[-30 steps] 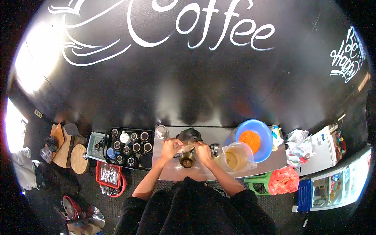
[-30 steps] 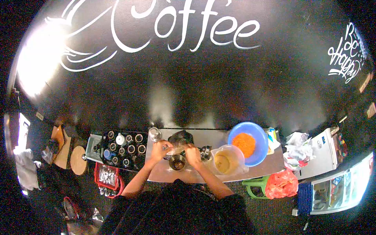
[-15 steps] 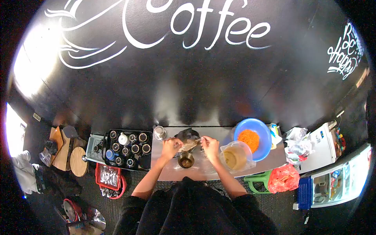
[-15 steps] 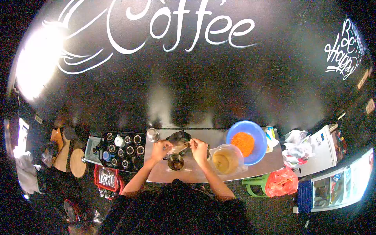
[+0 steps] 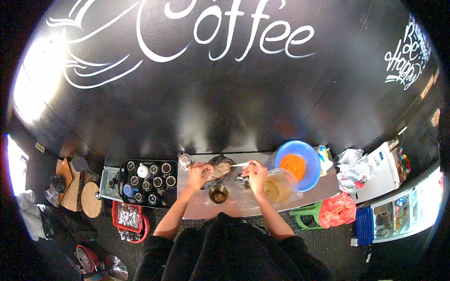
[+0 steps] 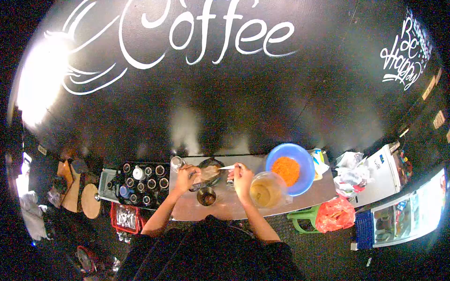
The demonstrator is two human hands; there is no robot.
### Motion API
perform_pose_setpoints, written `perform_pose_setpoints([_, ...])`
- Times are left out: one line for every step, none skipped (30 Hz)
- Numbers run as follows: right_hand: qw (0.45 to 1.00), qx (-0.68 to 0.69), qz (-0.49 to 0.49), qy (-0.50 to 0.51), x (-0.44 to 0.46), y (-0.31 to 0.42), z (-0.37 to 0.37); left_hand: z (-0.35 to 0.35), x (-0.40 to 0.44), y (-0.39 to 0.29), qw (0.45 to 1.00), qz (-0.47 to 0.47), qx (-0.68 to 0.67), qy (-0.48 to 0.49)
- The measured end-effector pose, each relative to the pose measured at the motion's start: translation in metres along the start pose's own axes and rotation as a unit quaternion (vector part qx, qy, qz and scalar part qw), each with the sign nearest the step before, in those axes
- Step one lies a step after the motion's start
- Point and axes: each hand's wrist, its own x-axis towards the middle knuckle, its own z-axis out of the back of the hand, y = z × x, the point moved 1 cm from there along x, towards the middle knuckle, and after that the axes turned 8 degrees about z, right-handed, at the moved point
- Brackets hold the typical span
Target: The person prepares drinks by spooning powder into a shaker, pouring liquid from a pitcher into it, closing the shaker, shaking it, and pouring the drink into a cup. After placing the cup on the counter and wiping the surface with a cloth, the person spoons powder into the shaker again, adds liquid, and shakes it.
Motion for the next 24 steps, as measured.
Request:
perform_pose_setpoints([1.000,0.003,-0.009,-0.006,0.001,-0.002,0.001,0.000,-0.001,-0.001,1.000,-0.003,0.007,-0.002])
perform_pose_setpoints([1.000,0.003,-0.008,-0.005,0.003,-0.003,0.002,0.001,0.000,-0.001,1.000,-0.005,0.013,-0.004])
perform_pose_setpoints([1.000,0.005,-0.007,-0.012,0.003,-0.003,0.003,0.001,-0.001,-0.001,1.000,-0.005,0.012,-0.004])
perform_pose_setpoints([1.000,0.007,-0.006,-0.018,0.003,-0.003,0.003,0.001,-0.001,0.000,1.000,-0.002,0.014,-0.005])
perform_pose_setpoints([1.000,0.006,-0.005,-0.018,0.003,-0.002,0.004,0.000,0.000,0.001,1.000,-0.001,0.015,-0.007])
perform_pose_setpoints([1.000,0.005,-0.004,-0.017,0.002,-0.001,0.005,0.000,0.000,0.003,1.000,-0.002,0.014,-0.008])
perform_pose_setpoints([1.000,0.004,-0.001,-0.017,0.003,0.000,0.005,-0.001,0.001,0.005,1.000,0.005,0.007,-0.003])
perform_pose_setpoints([1.000,0.003,0.000,-0.017,0.004,0.000,0.006,-0.002,0.001,0.007,1.000,0.012,0.001,0.003])
perform_pose_setpoints([1.000,-0.007,-0.002,-0.015,0.005,0.001,0.006,-0.001,0.002,0.005,1.000,0.011,0.000,0.003])
perform_pose_setpoints([1.000,-0.017,-0.005,-0.013,0.006,0.001,0.007,0.001,0.001,0.004,1.000,0.016,-0.009,0.009])
perform_pose_setpoints([1.000,-0.017,-0.004,-0.013,0.006,0.002,0.007,0.002,0.001,0.002,1.000,0.021,-0.018,0.015])
perform_pose_setpoints([0.999,-0.037,-0.001,0.007,0.007,0.003,0.006,0.003,0.001,0.002,1.000,0.021,-0.018,0.015])
perform_pose_setpoints([0.998,-0.057,0.002,0.028,0.008,0.004,0.006,0.003,0.001,0.001,0.999,0.019,-0.027,0.017])
perform_pose_setpoints([0.998,-0.057,0.002,0.028,0.009,0.004,0.005,0.002,0.001,0.000,0.999,0.017,-0.036,0.019])
perform_pose_setpoints([0.996,-0.042,-0.008,0.076,0.010,0.001,0.005,0.002,0.002,0.000,0.999,0.017,-0.037,0.019])
perform_pose_setpoints([0.992,-0.026,-0.018,0.123,0.011,-0.001,0.004,0.000,0.004,0.000,0.999,0.008,-0.036,0.020])
perform_pose_setpoints([0.992,-0.027,-0.018,0.124,0.013,-0.003,0.004,0.000,0.004,-0.001,0.999,-0.001,-0.035,0.021])
perform_pose_setpoints([0.994,-0.029,-0.019,0.103,0.016,-0.004,0.004,-0.001,0.005,-0.001,0.999,0.000,-0.035,0.021])
perform_pose_setpoints([0.996,-0.031,-0.020,0.083,0.018,-0.005,0.005,-0.001,0.005,-0.001,0.999,0.003,-0.043,0.024])
perform_pose_setpoints([0.996,-0.031,-0.020,0.084,0.020,-0.005,0.006,-0.001,0.005,-0.002,0.998,0.007,-0.050,0.027])
perform_pose_setpoints([0.993,-0.031,-0.035,0.110,0.021,-0.003,0.006,-0.001,0.005,-0.003,0.998,0.007,-0.050,0.026])
perform_pose_setpoints([0.989,-0.032,-0.051,0.135,0.022,-0.002,0.007,-0.001,0.004,-0.004,0.999,0.002,-0.047,0.023])
perform_pose_setpoints([0.989,-0.031,-0.051,0.135,0.022,-0.001,0.007,0.000,0.004,-0.005,0.999,-0.003,-0.045,0.019])
perform_pose_setpoints([0.993,-0.019,-0.048,0.108,0.024,-0.003,0.009,-0.001,0.004,-0.005,0.999,-0.003,-0.045,0.019])
